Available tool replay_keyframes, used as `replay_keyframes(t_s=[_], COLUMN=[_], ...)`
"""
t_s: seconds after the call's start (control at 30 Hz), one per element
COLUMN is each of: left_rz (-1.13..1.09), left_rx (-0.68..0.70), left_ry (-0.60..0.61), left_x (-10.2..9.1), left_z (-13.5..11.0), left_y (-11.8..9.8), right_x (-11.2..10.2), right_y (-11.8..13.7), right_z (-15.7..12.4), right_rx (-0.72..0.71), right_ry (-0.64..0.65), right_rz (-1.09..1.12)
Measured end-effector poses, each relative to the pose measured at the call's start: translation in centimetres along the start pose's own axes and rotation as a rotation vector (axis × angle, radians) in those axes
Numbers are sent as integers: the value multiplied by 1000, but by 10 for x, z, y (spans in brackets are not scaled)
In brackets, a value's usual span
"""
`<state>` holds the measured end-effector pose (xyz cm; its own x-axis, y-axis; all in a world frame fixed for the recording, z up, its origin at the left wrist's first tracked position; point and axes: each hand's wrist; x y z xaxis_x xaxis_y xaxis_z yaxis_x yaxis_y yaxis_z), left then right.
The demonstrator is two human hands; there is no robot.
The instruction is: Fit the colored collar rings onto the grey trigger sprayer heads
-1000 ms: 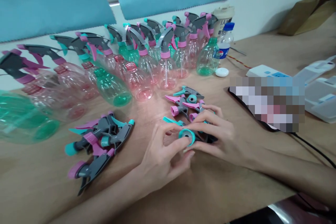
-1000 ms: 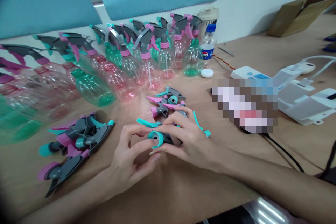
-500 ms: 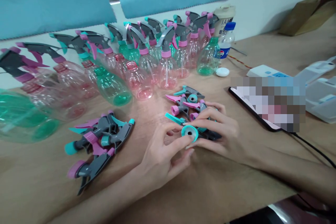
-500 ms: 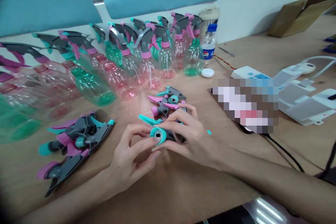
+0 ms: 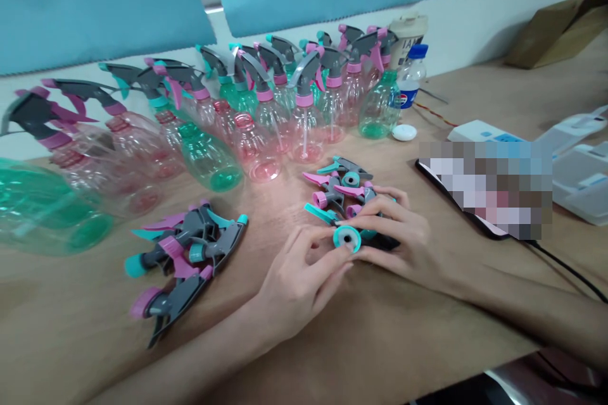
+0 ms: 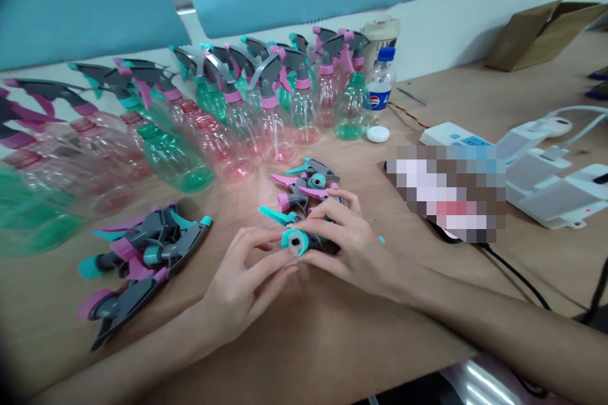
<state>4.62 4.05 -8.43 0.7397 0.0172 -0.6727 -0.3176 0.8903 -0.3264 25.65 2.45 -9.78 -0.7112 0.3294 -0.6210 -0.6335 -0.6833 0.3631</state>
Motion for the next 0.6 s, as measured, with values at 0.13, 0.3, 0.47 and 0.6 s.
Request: replay_keyframes(t_s=[0.13, 0.3, 0.47, 0.6], left_rz=[-32, -50, 9, 99], left_rx=[-60, -112, -175, -218], left_ry=[17, 11, 22, 132], left_x=[0, 1, -11, -29], left_z=[-1, -6, -17, -33], left_y=[0, 1, 0, 3], right_x=[2, 3, -1, -4], right_y=[1, 3, 7, 16], right_z=[1, 5, 12, 22], right_rx=[27, 56, 102, 243], right_ry=[-21, -25, -20, 40], right_rz=[-33, -66, -92, -46])
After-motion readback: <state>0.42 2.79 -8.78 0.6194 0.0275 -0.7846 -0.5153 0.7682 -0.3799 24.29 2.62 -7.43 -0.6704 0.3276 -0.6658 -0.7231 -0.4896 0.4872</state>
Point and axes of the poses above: each hand's wrist, its own z-axis towards the middle knuckle, its own x-axis out of the palm, y = z × x, and after that the axes turned 6 degrees about -y, right-handed
